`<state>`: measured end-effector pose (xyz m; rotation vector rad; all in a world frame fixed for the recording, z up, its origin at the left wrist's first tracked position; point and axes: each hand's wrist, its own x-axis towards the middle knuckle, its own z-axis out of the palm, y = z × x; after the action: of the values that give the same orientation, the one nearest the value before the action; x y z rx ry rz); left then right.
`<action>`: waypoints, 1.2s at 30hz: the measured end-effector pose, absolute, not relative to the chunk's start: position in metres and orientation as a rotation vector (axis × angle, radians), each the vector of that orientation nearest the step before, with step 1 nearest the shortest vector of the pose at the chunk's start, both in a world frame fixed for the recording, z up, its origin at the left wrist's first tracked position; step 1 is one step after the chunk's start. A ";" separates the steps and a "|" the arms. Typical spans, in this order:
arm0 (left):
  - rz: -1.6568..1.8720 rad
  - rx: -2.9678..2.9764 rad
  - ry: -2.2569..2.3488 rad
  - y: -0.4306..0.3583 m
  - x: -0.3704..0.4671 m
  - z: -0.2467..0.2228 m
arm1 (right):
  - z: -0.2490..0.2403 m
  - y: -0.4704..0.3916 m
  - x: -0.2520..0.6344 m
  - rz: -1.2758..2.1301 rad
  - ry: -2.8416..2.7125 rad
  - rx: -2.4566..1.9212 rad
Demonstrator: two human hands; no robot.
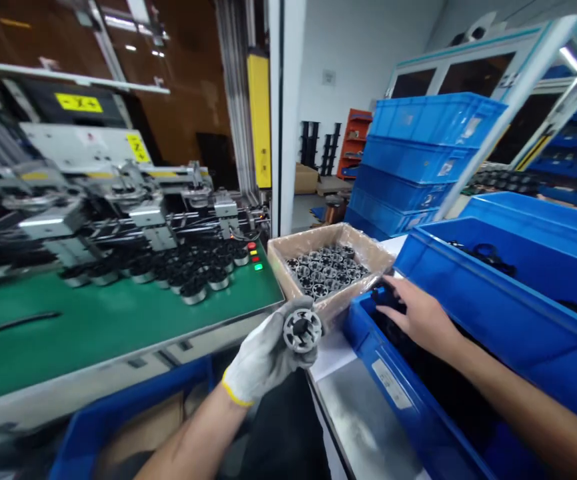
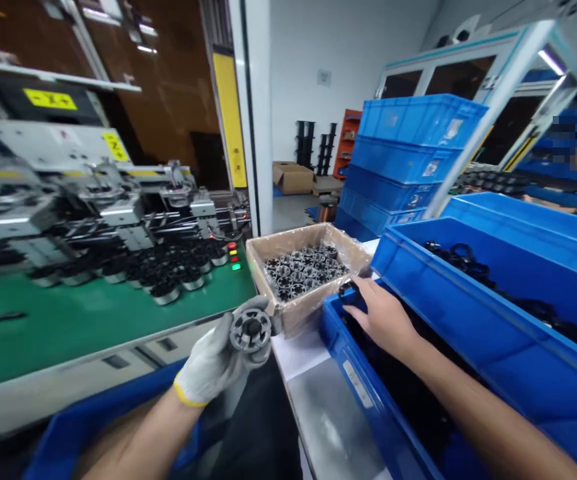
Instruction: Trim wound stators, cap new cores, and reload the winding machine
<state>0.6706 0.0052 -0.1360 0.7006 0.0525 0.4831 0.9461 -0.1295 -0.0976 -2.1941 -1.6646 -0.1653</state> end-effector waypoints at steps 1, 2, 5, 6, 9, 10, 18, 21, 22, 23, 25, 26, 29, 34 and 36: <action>0.487 0.676 0.029 0.003 0.669 -0.138 | -0.087 -0.129 0.928 -0.286 -1.706 -2.016; 0.495 0.665 0.016 0.001 0.667 -0.139 | -0.078 -0.129 0.908 -0.386 -1.746 -1.806; 0.540 0.681 0.030 -0.004 0.659 -0.139 | -0.067 -0.135 0.846 -0.481 -1.807 -1.324; 0.555 0.704 0.046 -0.007 0.656 -0.140 | -0.069 -0.138 0.831 -0.479 -1.818 -1.257; 0.580 0.765 0.085 -0.018 0.650 -0.144 | -0.084 -0.144 0.807 -0.500 -1.848 -1.204; 0.584 0.774 0.090 -0.021 0.650 -0.145 | -0.089 -0.144 0.806 -0.498 -1.852 -1.210; 0.660 1.009 0.125 -0.025 0.656 -0.153 | -0.101 -0.142 0.814 -0.410 -1.861 -1.261; 0.685 1.126 0.168 -0.022 0.652 -0.158 | -0.103 -0.141 0.812 -0.412 -1.867 -1.255; 0.686 1.150 0.187 -0.022 0.650 -0.159 | -0.103 -0.141 0.812 -0.418 -1.867 -1.253; 0.680 1.171 0.209 -0.021 0.649 -0.160 | -0.104 -0.141 0.813 -0.425 -1.870 -1.250; 0.664 1.202 0.257 -0.019 0.646 -0.162 | -0.106 -0.140 0.814 -0.442 -1.887 -1.234; 0.653 1.216 0.277 -0.017 0.645 -0.162 | -0.106 -0.139 0.815 -0.442 -1.897 -1.229; 0.604 1.274 0.305 -0.014 0.642 -0.161 | -0.107 -0.137 0.818 -0.402 -1.921 -1.238; 0.656 1.324 0.370 -0.021 0.645 -0.163 | -0.108 -0.133 0.818 -0.389 -1.897 -1.244; 0.684 1.333 0.369 -0.028 0.648 -0.166 | -0.110 -0.132 0.819 -0.435 -1.925 -1.239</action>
<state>0.6484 -0.0280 -0.1659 1.3330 0.3694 0.6839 0.8187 -0.1315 -0.1097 -1.2389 -1.9249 -0.4347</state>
